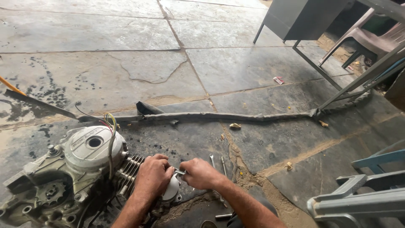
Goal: The recorder is repairing a small motorcycle engine by using various wrenches and tools to disassemble and reassemble parts of the cylinder and gear mechanisms.
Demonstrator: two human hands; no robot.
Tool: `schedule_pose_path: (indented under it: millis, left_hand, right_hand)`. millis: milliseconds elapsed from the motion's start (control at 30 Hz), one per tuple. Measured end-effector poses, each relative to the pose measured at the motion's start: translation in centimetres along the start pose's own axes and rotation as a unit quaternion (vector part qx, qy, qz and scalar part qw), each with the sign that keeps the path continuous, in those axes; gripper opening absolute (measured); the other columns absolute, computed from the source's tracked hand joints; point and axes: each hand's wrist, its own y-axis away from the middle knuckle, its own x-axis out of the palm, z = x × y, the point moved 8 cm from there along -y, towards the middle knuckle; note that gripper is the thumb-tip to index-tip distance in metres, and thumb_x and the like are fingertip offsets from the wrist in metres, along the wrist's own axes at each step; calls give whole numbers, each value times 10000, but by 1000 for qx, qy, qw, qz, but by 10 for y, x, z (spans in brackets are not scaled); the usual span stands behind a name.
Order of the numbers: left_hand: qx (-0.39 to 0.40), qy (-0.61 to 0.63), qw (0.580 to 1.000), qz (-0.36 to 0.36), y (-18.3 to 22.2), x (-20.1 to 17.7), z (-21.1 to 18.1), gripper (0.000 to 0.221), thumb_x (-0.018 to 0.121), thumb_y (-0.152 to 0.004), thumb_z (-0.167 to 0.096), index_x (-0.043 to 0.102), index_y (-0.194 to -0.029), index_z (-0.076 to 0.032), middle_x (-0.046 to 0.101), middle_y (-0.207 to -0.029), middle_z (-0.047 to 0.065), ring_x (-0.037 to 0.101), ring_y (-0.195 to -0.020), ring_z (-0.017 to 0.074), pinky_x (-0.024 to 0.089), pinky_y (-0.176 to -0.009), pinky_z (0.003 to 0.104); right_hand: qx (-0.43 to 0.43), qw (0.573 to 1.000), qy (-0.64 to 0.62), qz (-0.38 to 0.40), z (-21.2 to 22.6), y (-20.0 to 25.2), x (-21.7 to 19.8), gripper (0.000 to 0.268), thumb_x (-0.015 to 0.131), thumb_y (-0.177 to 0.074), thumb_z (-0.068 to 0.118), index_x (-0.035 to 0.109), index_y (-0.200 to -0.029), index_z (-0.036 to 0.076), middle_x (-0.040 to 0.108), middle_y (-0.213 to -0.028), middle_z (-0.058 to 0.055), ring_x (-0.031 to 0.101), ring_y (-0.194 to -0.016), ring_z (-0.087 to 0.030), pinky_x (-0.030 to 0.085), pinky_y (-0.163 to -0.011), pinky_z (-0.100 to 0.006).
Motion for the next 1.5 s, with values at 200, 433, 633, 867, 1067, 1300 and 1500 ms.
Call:
schedule_pose_path:
  millis: [200, 433, 633, 867, 1067, 1300, 1500]
  left_hand:
    - [-3, -67, 998, 3, -3, 14, 2, 216, 737, -890, -280, 821, -956, -91, 698, -1277, 21, 618, -1133, 188, 481, -1050, 394]
    - [-5, -60, 998, 4, -1, 9, -2, 197, 712, -887, -238, 819, -986, -105, 693, -1278, 20, 606, -1151, 198, 473, -1044, 417]
    - [21, -119, 993, 11, -2, 22, -2, 220, 749, -908, -292, 804, -991, -96, 683, -1297, 57, 618, -1132, 203, 498, -1016, 402]
    - [37, -134, 990, -1, -3, 22, -6, 238, 733, -927, -284, 788, -1010, -68, 699, -1260, 68, 636, -1080, 199, 520, -964, 395]
    - [28, -123, 992, 6, -2, 18, -6, 239, 725, -920, -285, 786, -1014, -74, 701, -1238, 58, 628, -1072, 202, 509, -973, 410]
    - [13, -48, 999, 3, -2, 11, -1, 216, 720, -913, -269, 802, -971, -77, 714, -1229, 47, 633, -1097, 205, 486, -1029, 407]
    - [21, -58, 998, -25, 2, 4, -6, 215, 735, -883, -253, 803, -952, -62, 717, -1234, 36, 634, -1116, 206, 486, -1032, 403]
  right_hand:
    - [-66, 986, 150, -43, 7, -12, 3, 174, 620, -1010, 86, 738, -1131, 123, 746, -986, -68, 684, -918, -222, 479, -1051, -455]
    - [-201, 941, 191, -194, 26, -10, -10, 273, 639, -901, -14, 771, -1067, 157, 750, -1033, -17, 655, -1073, -192, 343, -1144, -552]
    - [-53, 973, 226, 17, 10, -11, 4, 142, 651, -1024, 150, 728, -1143, 150, 730, -984, -50, 653, -935, -194, 434, -1064, -431]
    - [-97, 974, 200, -45, -3, -17, 20, 210, 676, -937, 48, 705, -1138, 103, 712, -920, -58, 646, -862, -191, 468, -944, -433]
    - [-37, 989, 142, 35, 3, -10, 23, 100, 569, -992, 89, 652, -1017, 40, 680, -810, -93, 643, -710, -202, 557, -789, -437]
    - [9, 994, 104, 36, -4, -7, 27, 180, 472, -1013, 136, 621, -959, 51, 663, -737, -107, 612, -606, -242, 574, -619, -443]
    - [-19, 993, 115, -26, 2, -11, 13, 114, 590, -973, 53, 666, -1053, 81, 708, -889, -78, 661, -806, -229, 475, -886, -476]
